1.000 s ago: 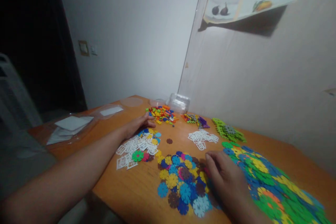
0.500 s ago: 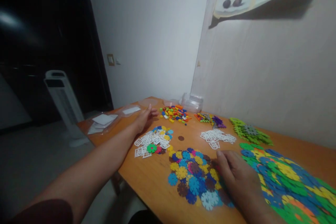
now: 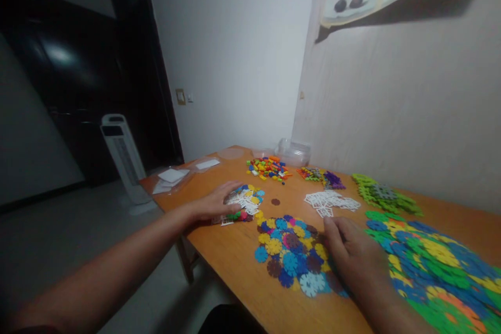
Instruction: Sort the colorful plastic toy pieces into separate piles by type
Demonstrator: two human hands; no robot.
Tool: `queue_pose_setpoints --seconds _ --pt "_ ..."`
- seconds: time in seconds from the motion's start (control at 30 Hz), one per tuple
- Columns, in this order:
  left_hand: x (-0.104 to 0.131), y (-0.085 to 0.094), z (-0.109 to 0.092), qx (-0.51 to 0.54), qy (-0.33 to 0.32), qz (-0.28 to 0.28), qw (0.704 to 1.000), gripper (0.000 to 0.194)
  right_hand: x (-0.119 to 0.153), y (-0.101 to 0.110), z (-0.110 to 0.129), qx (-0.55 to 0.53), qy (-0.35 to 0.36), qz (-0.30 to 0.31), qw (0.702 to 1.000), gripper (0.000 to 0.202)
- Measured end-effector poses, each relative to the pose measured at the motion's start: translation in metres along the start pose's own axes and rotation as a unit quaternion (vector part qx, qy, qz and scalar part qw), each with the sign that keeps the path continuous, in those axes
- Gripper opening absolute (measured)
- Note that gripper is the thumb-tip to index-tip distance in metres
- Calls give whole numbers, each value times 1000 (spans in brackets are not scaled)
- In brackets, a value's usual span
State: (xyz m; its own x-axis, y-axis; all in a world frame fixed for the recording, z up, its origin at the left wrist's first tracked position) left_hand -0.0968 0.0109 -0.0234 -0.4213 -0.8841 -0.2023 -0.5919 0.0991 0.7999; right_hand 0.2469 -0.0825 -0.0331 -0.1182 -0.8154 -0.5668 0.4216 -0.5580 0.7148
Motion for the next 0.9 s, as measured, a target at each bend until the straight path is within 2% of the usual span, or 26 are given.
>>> queue_pose_setpoints --seconds 0.13,0.27,0.7,0.83,0.9 --pt "3 -19 -9 -82 19 23 996 111 -3 -4 -5 -5 4 -1 1000 43" --pt "-9 -30 -9 -111 35 12 993 109 -5 -9 -7 -14 9 8 1000 41" --pt "-43 -43 -14 -135 -12 3 991 93 -3 -7 1 -14 -2 7 1000 41" --pt "-52 -46 -15 -133 -43 -1 990 93 -1 -4 6 -21 -3 4 1000 42" --pt "-55 -45 -15 -134 -58 -12 989 86 -1 -5 6 -21 -11 5 1000 42"
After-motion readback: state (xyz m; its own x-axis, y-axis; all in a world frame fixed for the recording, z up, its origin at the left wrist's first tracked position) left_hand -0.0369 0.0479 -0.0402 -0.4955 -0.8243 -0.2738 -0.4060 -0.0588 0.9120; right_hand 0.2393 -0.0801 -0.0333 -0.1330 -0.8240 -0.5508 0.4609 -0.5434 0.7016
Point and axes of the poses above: each hand's wrist, its own x-axis away from the middle knuckle, its own y-axis out of the back of the hand, z = x × y, the point moved 7 cm from there along -x, towards the middle knuckle, and after that the axes turned 4 degrees about -z, right-handed, at the moved point
